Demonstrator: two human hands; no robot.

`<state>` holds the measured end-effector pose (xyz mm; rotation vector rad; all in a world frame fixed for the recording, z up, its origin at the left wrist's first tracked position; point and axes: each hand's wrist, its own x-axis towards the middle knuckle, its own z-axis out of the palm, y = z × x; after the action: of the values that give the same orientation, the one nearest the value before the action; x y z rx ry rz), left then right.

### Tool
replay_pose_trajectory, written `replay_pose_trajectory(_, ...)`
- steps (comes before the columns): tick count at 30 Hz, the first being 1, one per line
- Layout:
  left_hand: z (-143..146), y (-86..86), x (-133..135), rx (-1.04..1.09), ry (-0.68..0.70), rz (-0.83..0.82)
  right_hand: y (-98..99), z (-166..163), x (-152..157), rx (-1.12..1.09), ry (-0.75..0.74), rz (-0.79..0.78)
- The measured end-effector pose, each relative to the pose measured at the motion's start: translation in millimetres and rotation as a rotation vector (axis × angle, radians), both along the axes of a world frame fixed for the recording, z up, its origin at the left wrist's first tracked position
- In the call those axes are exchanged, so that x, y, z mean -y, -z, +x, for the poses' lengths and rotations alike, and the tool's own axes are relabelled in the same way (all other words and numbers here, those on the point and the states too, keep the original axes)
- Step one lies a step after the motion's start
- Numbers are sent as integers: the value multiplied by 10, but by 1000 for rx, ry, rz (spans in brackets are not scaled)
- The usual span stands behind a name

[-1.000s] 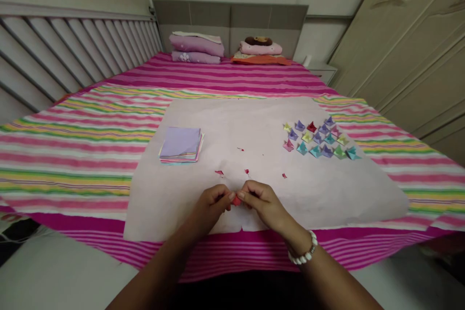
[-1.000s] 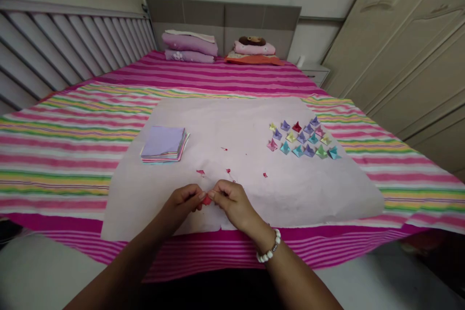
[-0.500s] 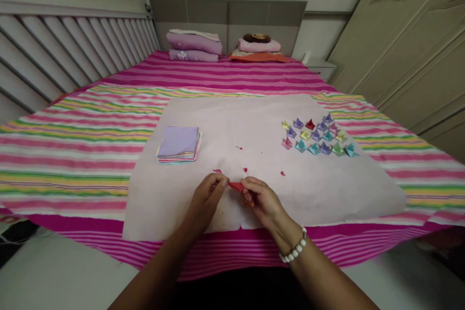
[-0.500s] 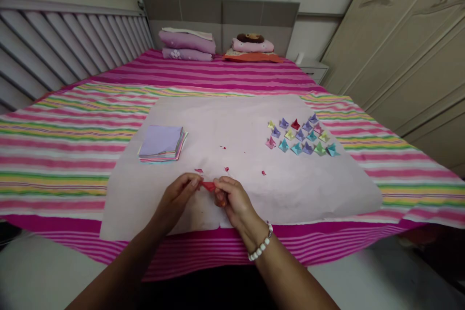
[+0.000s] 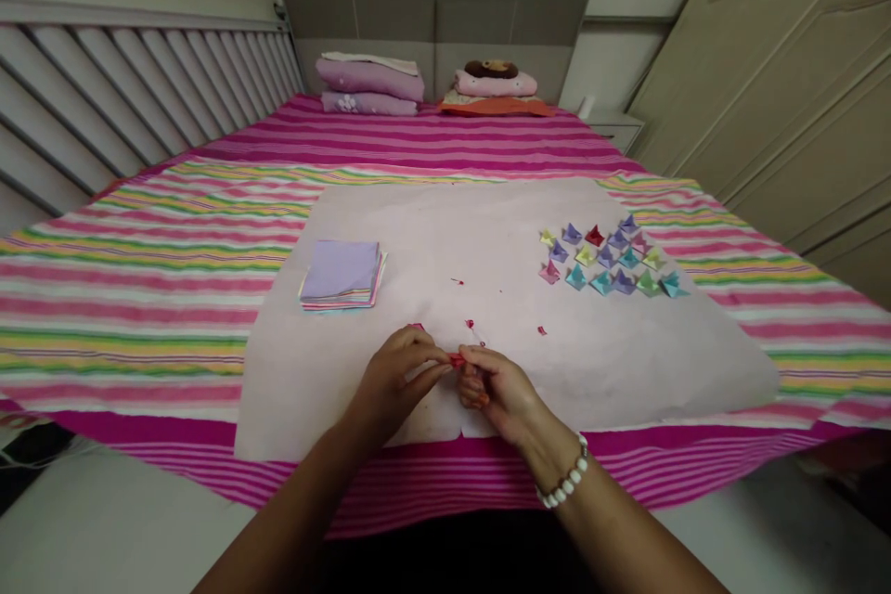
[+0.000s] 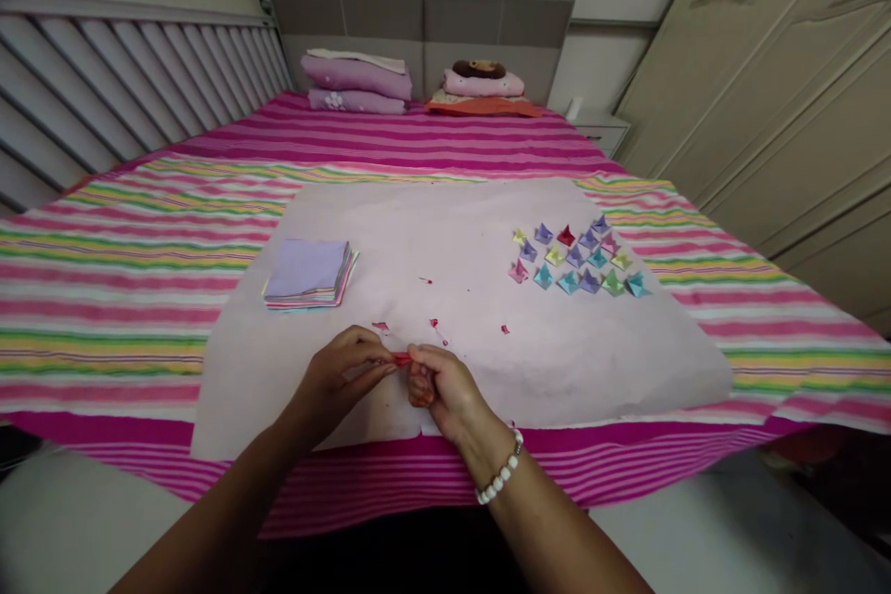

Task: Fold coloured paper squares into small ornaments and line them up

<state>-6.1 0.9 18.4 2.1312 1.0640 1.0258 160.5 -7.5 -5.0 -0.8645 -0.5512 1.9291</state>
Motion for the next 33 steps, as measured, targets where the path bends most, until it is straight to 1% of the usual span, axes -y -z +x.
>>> replay_pose_trajectory(4,0,-6,-45,-94,5,39,2,1,-23,23,-63,-17)
replay_pose_trajectory(6,9,-12,-84,-86,2,11,9,12,-44,112,-73,35)
replay_pose_trajectory(8,19,-16,-133,-43,-26,-62,22,40,-74,310,13,173)
replay_pose_trajectory(10,26,-8,-186,11,-68,-146,37,86,-114,530,167,353)
replay_pose_trajectory(12,35,22,-242,40,-87,-209,55,137,-163,679,289,524)
replay_pose_trajectory(14,48,74,-299,40,-67,-226,74,175,-217,736,309,667)
replay_pose_trajectory(17,83,168,-387,25,-28,-192,107,191,-301,750,229,804)
replay_pose_trajectory(19,114,225,-449,31,-25,-147,132,184,-360,764,204,825)
replay_pose_trajectory(23,174,334,-575,64,-23,-71,195,169,-485,864,226,841)
replay_pose_trajectory(28,214,509,-691,68,-14,-70,334,159,-612,933,226,819)
replay_pose_trajectory(33,226,675,-722,47,-18,-96,491,142,-656,987,231,802)
